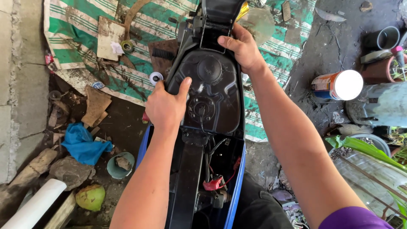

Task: Connecting electrical wiring and fitting a plastic body panel onto a motorcycle frame.

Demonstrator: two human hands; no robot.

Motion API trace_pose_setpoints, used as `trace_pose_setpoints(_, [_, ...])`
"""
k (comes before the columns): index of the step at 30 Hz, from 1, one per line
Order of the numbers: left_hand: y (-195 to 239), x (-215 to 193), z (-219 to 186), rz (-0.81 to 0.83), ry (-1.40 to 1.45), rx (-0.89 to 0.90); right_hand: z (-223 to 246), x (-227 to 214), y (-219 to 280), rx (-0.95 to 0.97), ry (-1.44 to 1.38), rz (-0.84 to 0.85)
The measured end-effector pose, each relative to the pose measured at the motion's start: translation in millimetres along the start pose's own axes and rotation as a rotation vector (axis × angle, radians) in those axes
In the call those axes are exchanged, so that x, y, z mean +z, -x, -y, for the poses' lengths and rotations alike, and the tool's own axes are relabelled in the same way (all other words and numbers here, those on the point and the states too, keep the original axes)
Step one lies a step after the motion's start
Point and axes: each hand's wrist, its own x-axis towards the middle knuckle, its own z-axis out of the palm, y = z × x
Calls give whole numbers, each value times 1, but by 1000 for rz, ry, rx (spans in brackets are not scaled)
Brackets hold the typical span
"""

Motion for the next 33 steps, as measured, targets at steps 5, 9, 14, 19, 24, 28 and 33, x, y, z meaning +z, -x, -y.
trace_pose_setpoints(5, [2, -1, -3, -2, -6, -7, 3, 2, 3, 44, 53, -64])
trace_pose_setpoints(9, [3, -5, -5, -6, 44, -5, 10, 4, 2, 100, 162, -106])
trace_pose_setpoints(14, [3, -2, -3, -19, 46, 14, 6, 1, 5, 83, 43, -101])
trace_pose_setpoints(19, [4, 1, 1, -49, 56, 38, 20, 13, 10, 14, -211, 117])
trace_pose_setpoints(24, [4, -3, -4, -59, 83, 29, 17, 10, 6, 209, -292, -117])
trace_pose_setpoints(28, [3, 1, -2, -73, 81, 37, 16, 11, 7, 165, -320, -87])
trace_pose_setpoints(33, [2, 0, -4, -60, 61, 11, 13, 7, 3, 123, -335, -80])
